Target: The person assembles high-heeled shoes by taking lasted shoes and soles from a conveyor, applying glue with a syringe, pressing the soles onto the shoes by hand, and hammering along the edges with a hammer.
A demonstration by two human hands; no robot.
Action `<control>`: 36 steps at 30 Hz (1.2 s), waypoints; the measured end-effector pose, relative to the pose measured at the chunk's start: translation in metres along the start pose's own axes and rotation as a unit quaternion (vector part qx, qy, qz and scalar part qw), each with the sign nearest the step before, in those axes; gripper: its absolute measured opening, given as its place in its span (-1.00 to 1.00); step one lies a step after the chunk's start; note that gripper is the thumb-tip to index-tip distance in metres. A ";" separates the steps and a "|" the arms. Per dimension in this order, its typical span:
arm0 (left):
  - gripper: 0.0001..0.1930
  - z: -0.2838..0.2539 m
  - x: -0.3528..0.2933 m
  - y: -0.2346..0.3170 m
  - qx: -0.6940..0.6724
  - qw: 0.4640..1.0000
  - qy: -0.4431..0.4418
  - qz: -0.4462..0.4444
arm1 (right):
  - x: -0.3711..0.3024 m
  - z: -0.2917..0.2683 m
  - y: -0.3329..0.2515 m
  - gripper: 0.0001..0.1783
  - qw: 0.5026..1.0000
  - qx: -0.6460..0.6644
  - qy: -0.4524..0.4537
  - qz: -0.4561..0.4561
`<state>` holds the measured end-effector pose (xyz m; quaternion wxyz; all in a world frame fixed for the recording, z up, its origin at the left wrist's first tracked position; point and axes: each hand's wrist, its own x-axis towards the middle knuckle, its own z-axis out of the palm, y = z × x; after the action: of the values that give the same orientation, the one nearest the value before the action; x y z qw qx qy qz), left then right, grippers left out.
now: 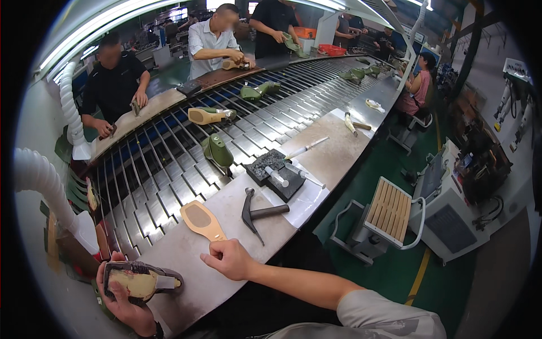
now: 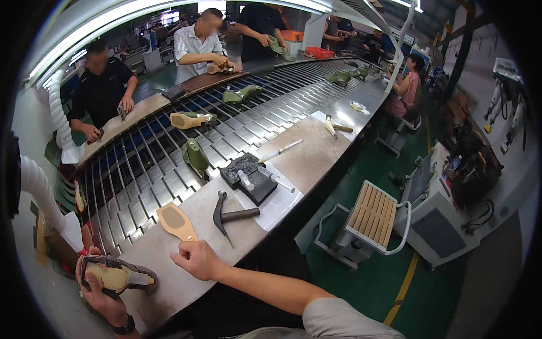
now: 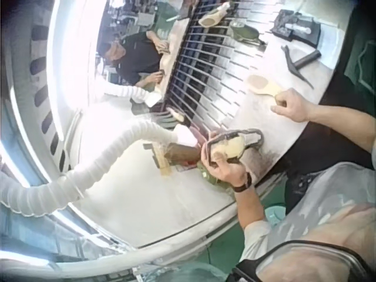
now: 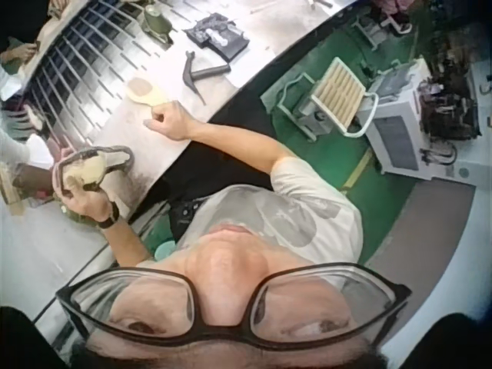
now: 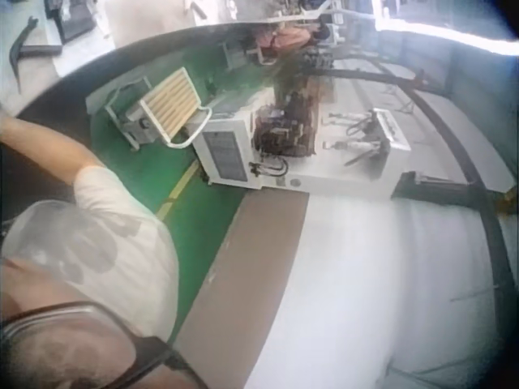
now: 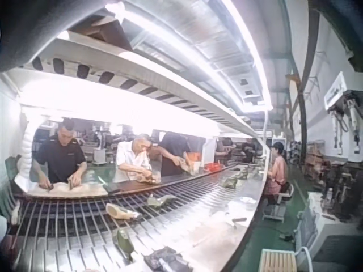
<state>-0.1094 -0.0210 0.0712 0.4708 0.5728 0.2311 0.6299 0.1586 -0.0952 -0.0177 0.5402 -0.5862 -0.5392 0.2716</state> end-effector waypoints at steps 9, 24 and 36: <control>-0.51 0.015 0.022 -0.017 -0.100 0.983 -0.080 -0.134 | -0.034 -0.031 0.019 -0.74 0.950 -0.261 0.066 -0.157; -0.47 0.039 0.016 -0.012 -0.236 0.959 -0.101 -0.121 | -0.144 -0.039 0.010 -0.69 0.870 0.357 -0.030 0.338; -0.61 0.059 0.006 -0.003 -0.187 0.950 -0.204 -0.143 | -0.074 -0.017 -0.105 -0.69 0.924 0.341 -0.145 0.094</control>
<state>-0.0527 -0.0294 0.0857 0.6919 0.5512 0.0879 0.4578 0.1182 -0.1868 0.0641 0.5950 -0.3689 -0.4291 0.5708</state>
